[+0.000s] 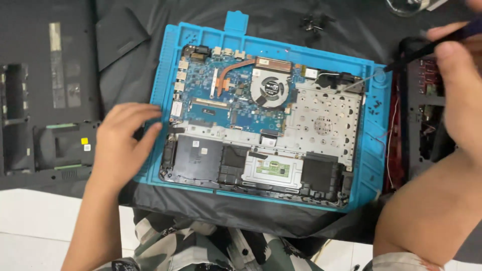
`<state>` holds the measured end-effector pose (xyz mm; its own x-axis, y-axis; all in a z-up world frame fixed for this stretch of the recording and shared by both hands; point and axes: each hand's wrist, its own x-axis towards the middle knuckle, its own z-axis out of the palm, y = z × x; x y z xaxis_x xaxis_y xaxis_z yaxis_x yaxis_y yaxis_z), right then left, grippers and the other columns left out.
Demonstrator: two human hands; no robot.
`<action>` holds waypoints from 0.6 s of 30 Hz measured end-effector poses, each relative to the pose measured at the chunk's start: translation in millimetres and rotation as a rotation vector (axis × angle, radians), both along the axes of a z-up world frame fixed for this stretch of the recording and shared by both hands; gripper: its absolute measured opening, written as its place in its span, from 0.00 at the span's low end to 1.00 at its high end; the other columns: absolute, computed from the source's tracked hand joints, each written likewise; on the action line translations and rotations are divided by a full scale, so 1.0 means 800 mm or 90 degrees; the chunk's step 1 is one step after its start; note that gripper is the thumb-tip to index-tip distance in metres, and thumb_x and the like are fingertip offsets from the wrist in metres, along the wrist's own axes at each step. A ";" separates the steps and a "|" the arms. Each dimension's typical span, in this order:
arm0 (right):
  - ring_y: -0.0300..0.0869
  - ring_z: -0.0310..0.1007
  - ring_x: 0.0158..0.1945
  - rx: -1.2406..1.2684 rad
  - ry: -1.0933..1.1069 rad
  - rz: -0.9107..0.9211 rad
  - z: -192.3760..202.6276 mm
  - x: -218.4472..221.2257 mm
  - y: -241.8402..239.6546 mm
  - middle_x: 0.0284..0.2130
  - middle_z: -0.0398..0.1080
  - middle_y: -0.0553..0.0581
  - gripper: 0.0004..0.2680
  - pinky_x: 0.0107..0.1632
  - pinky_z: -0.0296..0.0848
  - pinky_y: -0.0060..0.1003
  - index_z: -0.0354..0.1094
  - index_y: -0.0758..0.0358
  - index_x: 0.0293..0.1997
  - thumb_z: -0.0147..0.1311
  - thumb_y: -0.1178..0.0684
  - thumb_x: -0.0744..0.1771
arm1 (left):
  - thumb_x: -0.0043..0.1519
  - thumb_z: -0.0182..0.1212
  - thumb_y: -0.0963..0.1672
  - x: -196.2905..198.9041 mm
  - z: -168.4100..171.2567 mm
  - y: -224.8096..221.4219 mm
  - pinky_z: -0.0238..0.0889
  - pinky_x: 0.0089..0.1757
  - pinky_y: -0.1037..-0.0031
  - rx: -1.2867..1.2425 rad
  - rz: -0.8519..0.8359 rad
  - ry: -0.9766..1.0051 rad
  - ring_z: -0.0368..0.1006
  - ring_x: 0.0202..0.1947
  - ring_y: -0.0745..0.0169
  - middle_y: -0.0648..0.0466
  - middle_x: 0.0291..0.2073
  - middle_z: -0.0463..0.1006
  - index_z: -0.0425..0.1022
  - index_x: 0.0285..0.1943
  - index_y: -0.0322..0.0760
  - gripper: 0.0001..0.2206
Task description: The person uses a screwdriver to remove screws from the bottom cover of a laptop placed on a blue tray. The person then lifts off the cover to expose the internal components, including the motherboard, fan, and battery. The person continues to unscrew internal components.
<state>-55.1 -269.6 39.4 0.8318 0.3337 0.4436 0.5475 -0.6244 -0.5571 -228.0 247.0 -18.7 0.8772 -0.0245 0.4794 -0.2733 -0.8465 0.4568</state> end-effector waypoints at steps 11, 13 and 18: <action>0.36 0.70 0.46 0.032 -0.056 -0.020 0.019 -0.026 0.066 0.55 0.74 0.57 0.15 0.50 0.68 0.27 0.58 0.61 0.74 0.45 0.63 0.76 | 0.60 0.66 0.39 0.007 0.012 0.004 0.68 0.48 0.60 0.068 0.002 0.037 0.76 0.48 0.45 0.48 0.47 0.81 0.80 0.47 0.33 0.08; 0.36 0.71 0.49 0.015 -0.066 0.003 0.014 -0.021 0.065 0.55 0.73 0.57 0.15 0.52 0.69 0.26 0.58 0.61 0.75 0.45 0.63 0.76 | 0.60 0.66 0.40 0.024 0.023 0.007 0.68 0.47 0.59 0.091 0.001 0.027 0.76 0.47 0.44 0.48 0.46 0.82 0.80 0.47 0.33 0.08; 0.37 0.72 0.53 0.075 -0.008 0.042 -0.020 0.010 0.043 0.55 0.72 0.55 0.16 0.60 0.72 0.28 0.57 0.61 0.76 0.44 0.64 0.76 | 0.64 0.68 0.41 0.087 0.026 0.024 0.68 0.48 0.58 0.102 -0.017 -0.046 0.75 0.48 0.42 0.47 0.46 0.81 0.80 0.50 0.34 0.08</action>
<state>-47.4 -234.8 23.6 0.8034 0.3325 0.4939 0.5933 -0.5167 -0.6173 -158.4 266.3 2.1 0.8390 -0.1283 0.5288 -0.3232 -0.8993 0.2946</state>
